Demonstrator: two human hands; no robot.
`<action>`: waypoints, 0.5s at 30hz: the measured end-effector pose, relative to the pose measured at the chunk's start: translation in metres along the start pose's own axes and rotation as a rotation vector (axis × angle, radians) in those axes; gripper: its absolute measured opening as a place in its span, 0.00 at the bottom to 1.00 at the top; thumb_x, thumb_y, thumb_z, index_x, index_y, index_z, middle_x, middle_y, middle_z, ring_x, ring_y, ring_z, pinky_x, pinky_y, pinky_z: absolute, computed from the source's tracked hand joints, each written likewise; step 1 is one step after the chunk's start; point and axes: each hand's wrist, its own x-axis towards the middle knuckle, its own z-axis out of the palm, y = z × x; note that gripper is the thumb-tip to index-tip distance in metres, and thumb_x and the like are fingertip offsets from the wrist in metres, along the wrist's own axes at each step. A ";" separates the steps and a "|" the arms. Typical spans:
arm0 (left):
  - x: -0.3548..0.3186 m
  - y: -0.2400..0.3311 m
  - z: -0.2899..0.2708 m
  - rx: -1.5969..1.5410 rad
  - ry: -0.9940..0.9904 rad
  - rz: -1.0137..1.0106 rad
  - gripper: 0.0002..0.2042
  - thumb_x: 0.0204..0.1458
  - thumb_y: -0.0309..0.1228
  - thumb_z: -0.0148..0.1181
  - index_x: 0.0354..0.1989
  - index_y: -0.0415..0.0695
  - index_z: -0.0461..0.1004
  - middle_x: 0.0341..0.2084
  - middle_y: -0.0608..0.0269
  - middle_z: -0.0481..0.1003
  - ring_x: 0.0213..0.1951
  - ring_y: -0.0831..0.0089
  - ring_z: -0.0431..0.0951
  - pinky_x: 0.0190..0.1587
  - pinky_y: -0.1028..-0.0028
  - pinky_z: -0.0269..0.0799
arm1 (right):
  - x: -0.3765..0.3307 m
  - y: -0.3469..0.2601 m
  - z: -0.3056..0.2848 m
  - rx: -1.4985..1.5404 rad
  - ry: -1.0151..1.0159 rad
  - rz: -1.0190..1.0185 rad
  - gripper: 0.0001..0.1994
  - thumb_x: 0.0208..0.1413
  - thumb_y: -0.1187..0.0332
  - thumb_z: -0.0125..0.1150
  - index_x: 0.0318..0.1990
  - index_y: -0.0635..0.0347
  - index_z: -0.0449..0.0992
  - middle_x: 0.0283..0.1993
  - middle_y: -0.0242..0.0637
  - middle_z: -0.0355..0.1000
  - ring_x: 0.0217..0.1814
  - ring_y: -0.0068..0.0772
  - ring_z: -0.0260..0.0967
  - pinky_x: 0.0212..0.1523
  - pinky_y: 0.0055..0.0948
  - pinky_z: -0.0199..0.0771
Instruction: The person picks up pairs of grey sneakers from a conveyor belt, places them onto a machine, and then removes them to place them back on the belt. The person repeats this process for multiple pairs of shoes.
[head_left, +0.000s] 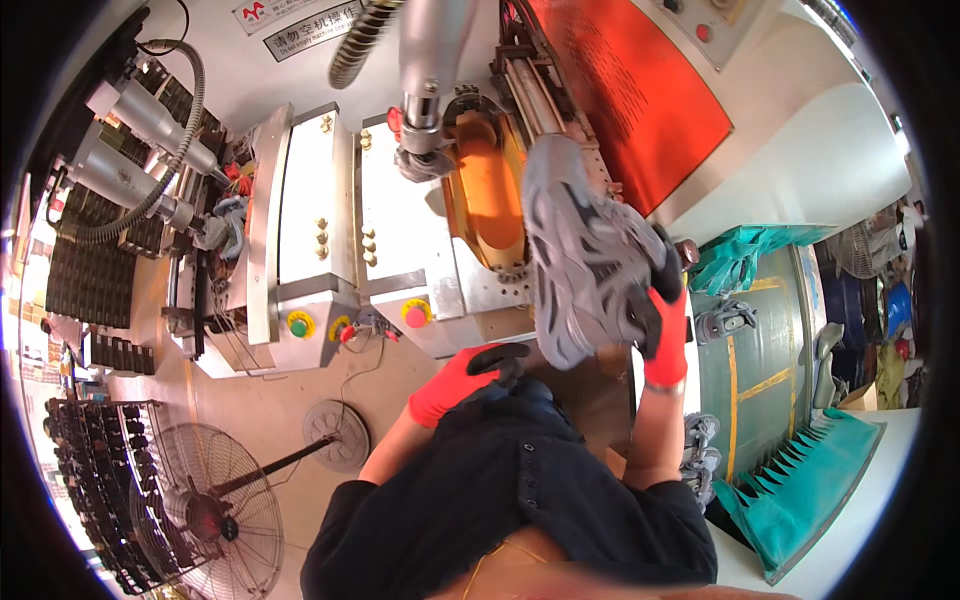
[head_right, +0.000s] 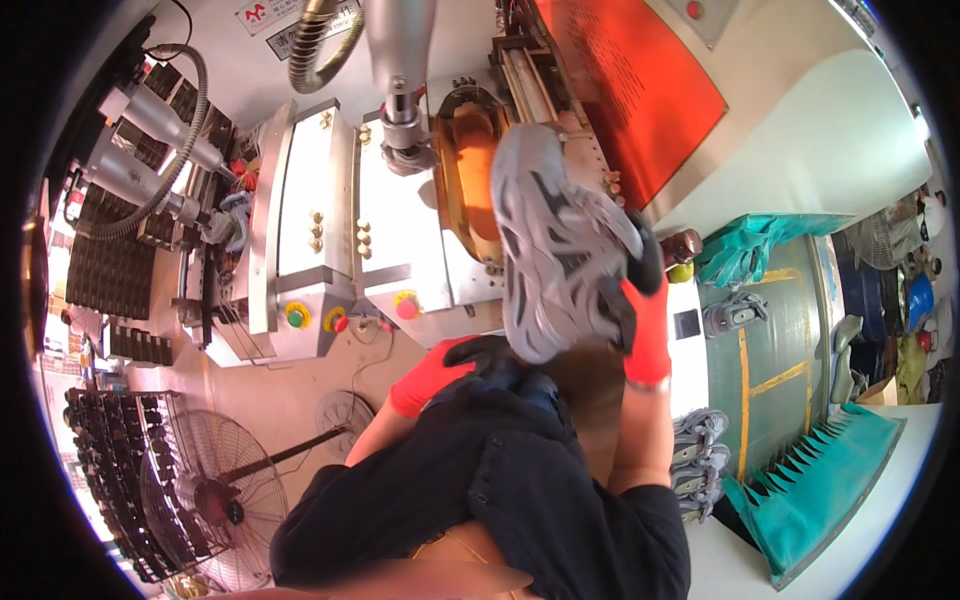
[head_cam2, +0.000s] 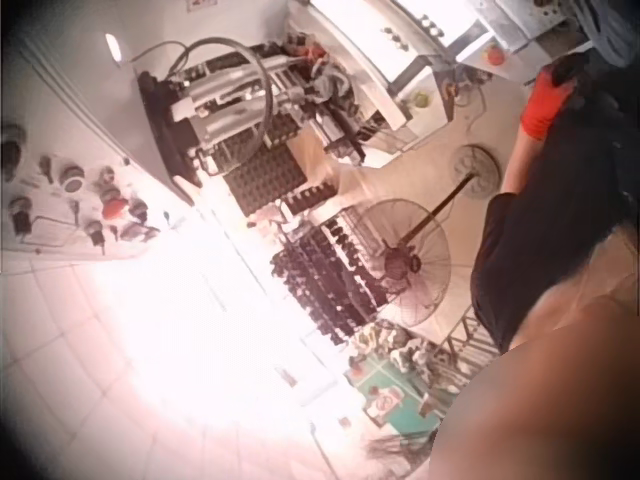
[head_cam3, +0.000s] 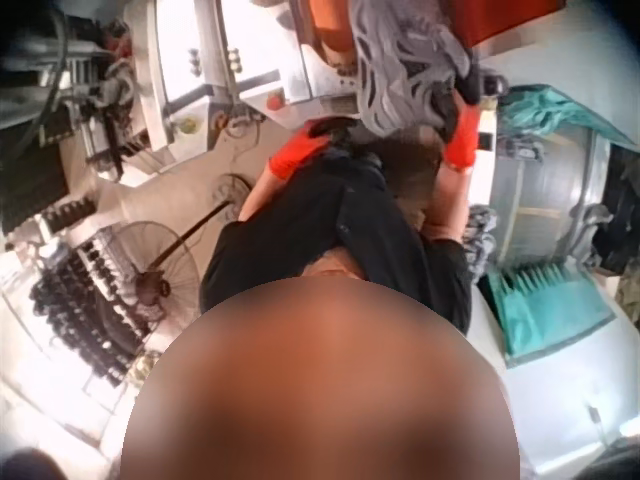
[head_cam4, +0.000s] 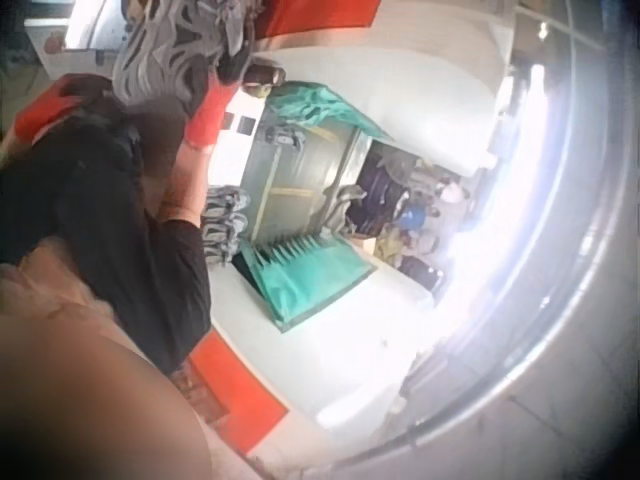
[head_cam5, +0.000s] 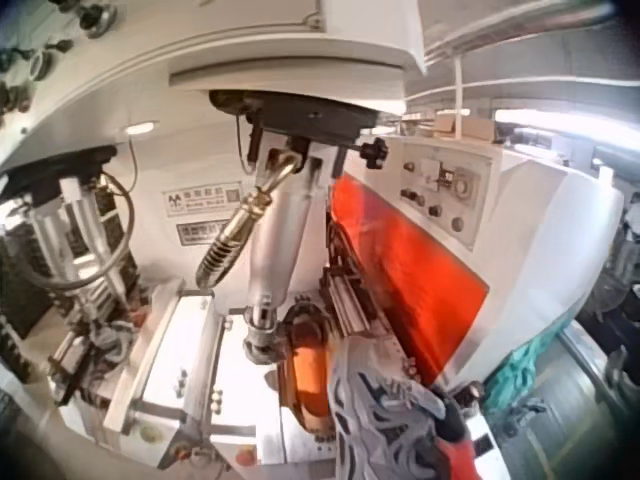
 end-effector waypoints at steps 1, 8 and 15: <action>-0.009 0.003 -0.015 -0.029 0.020 -0.004 0.24 0.65 0.37 0.60 0.65 0.36 0.71 0.46 0.64 0.78 0.47 0.76 0.75 0.54 0.73 0.71 | 0.021 0.007 0.018 0.054 -0.019 0.091 0.38 0.53 0.77 0.61 0.75 0.64 0.60 0.67 0.39 0.69 0.67 0.31 0.66 0.66 0.30 0.66; -0.068 -0.001 -0.096 -0.058 0.249 0.010 0.23 0.66 0.32 0.59 0.66 0.32 0.70 0.45 0.59 0.79 0.46 0.73 0.77 0.52 0.73 0.72 | 0.176 0.168 0.073 -0.214 -0.099 0.028 0.27 0.55 0.79 0.61 0.65 0.67 0.71 0.52 0.39 0.78 0.52 0.33 0.75 0.55 0.30 0.75; -0.079 -0.006 -0.113 -0.134 0.434 0.065 0.27 0.63 0.33 0.62 0.66 0.29 0.68 0.46 0.56 0.80 0.48 0.70 0.79 0.53 0.72 0.73 | 0.251 0.216 0.161 -0.874 -0.108 -0.050 0.33 0.51 0.63 0.69 0.67 0.59 0.70 0.56 0.54 0.78 0.62 0.55 0.74 0.60 0.42 0.75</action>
